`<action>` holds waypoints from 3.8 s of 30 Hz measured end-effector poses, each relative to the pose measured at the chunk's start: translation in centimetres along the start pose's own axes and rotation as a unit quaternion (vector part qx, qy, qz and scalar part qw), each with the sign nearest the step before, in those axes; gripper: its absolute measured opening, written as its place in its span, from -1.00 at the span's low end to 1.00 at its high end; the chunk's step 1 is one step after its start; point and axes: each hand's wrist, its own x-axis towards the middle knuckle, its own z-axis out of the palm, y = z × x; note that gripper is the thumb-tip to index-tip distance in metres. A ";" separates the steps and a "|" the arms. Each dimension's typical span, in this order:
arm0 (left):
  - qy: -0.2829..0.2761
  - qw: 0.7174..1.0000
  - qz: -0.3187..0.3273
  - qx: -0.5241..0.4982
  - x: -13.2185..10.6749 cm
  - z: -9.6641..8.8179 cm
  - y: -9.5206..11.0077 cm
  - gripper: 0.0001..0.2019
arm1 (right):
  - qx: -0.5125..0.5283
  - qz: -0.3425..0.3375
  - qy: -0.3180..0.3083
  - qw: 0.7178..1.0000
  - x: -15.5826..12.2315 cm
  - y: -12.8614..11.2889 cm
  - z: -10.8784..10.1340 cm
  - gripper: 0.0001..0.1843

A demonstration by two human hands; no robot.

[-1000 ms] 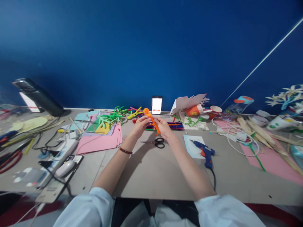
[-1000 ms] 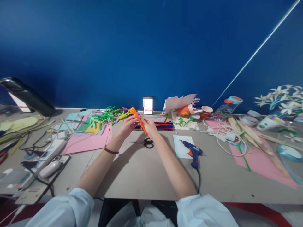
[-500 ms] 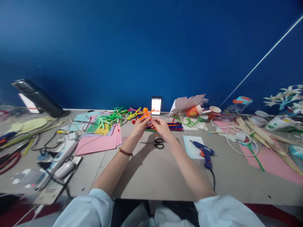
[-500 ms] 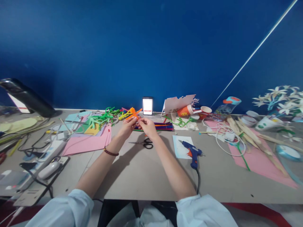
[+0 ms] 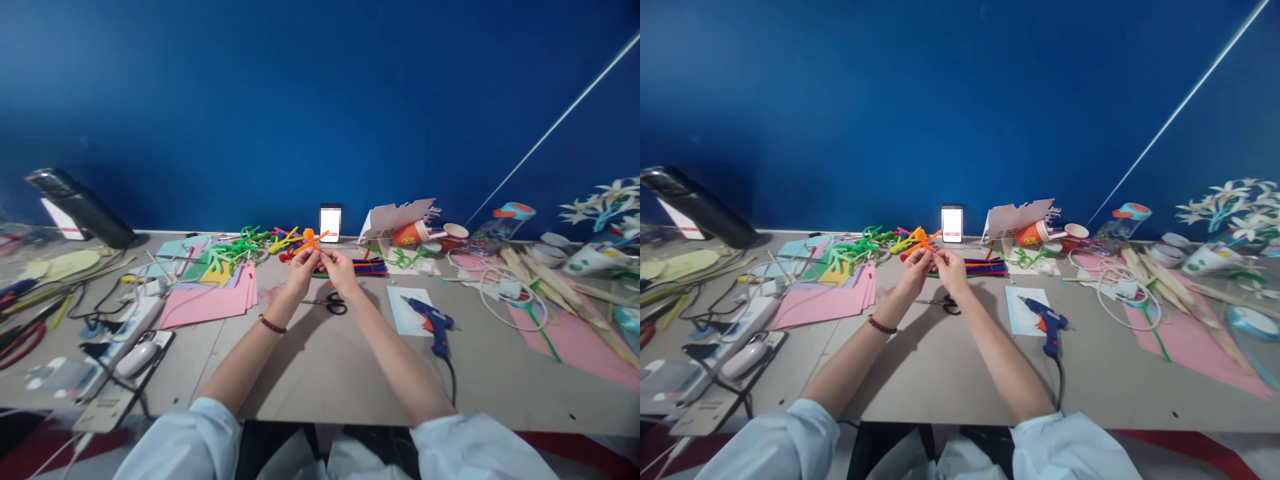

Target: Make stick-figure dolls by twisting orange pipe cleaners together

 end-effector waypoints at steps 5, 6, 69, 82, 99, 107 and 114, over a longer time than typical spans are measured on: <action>-0.021 0.999 -0.030 -0.002 -0.2 -0.1 0.4 -0.73 | 0.033 0.053 -0.027 0.998 0.1 -0.8 -0.5 -0.66; -0.020 0.999 -0.036 0.001 -0.2 -0.2 0.6 -0.74 | 0.031 0.062 -0.034 0.997 0.1 -1.1 -0.7 -0.66; 0.000 1.000 0.029 -0.004 -0.1 -0.2 -0.9 -0.68 | -0.019 -0.002 -0.029 0.999 -0.1 -0.3 -0.3 -0.72; -0.029 0.998 -0.046 -0.010 0.2 -0.4 1.7 -0.73 | 0.103 0.143 -0.118 0.977 -0.2 -2.2 -0.9 -0.62; -0.035 0.996 -0.082 -0.003 0.2 -0.2 1.3 -0.76 | 0.140 0.169 -0.086 0.972 -0.2 -2.4 -0.7 -0.80; -0.032 0.996 -0.062 0.051 -0.3 0.5 1.8 -0.77 | 0.110 0.196 -0.041 0.974 -0.1 -2.2 -1.0 -0.85; 0.007 0.998 -0.040 0.053 -0.6 0.9 1.1 -0.75 | 0.107 0.195 -0.019 0.975 0.0 -1.5 -0.6 -0.84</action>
